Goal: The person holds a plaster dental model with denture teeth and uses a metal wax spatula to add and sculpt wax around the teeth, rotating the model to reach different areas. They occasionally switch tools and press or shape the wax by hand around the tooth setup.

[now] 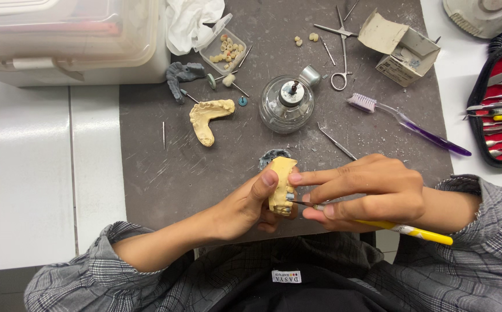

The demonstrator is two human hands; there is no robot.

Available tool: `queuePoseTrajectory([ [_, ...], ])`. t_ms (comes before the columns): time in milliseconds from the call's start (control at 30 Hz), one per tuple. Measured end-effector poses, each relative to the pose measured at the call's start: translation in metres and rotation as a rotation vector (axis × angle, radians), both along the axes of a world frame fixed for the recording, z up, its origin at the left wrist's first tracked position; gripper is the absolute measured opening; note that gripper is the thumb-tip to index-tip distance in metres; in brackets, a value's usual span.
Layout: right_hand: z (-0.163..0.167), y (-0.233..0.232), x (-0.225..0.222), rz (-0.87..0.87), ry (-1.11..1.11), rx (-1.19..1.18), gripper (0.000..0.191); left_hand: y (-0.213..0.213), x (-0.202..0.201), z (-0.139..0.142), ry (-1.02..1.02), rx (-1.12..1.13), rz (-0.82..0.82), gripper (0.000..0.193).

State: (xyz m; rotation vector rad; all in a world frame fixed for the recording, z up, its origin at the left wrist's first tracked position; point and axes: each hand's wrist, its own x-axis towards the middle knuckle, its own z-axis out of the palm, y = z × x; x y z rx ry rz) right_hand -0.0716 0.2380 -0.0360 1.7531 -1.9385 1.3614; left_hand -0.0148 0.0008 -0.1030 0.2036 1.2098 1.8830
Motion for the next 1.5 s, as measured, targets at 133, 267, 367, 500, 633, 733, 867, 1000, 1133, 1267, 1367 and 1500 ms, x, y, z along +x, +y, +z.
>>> queuePoseTrajectory([
  [133, 0.007, 0.001, -0.002, 0.029, 0.017, 0.045, 0.020, 0.001, 0.000, -0.002, 0.009, -0.025, -0.004, 0.097],
  [267, 0.007, 0.000, -0.002, 0.017, 0.033, 0.027, 0.019, 0.000, 0.001, -0.006, -0.050, 0.050, -0.013, 0.093],
  [367, 0.004, 0.000, -0.002, 0.027, 0.026, 0.013, 0.019, -0.001, 0.001, -0.010, -0.054, 0.049, -0.017, 0.090],
  [500, 0.000, 0.001, -0.001, 0.041, -0.026, -0.015, 0.020, -0.001, 0.002, -0.010, -0.066, 0.060, -0.015, 0.089],
  [633, 0.000, -0.002, -0.002, 0.045, -0.024, -0.046, 0.020, 0.001, 0.003, -0.008, -0.084, 0.035, -0.021, 0.087],
  [733, 0.005, -0.002, -0.004, 0.060, -0.014, 0.010, 0.020, 0.002, 0.001, -0.008, -0.109, 0.090, -0.045, 0.087],
  [867, 0.011, -0.001, -0.004, 0.074, 0.029, 0.052, 0.020, 0.001, 0.001, -0.009, -0.094, 0.070, -0.058, 0.087],
  [1000, 0.010, -0.003, -0.003, 0.060, 0.050, 0.035, 0.019, 0.001, 0.000, -0.010, -0.124, 0.121, -0.080, 0.086],
  [1133, 0.007, -0.003, -0.004, 0.056, 0.054, 0.026, 0.017, 0.002, 0.000, -0.005, -0.182, 0.119, -0.081, 0.084],
  [1267, 0.000, -0.005, -0.003, 0.065, 0.006, -0.013, 0.019, 0.001, -0.001, 0.001, -0.197, 0.177, -0.070, 0.079],
  [1367, -0.006, -0.005, -0.002, 0.106, -0.081, -0.053, 0.020, 0.001, -0.001, 0.004, -0.270, 0.226, -0.064, 0.081],
  [1500, -0.006, -0.003, -0.002, 0.082, -0.104, -0.082, 0.020, -0.002, -0.004, 0.007, -0.341, 0.361, -0.104, 0.085],
])
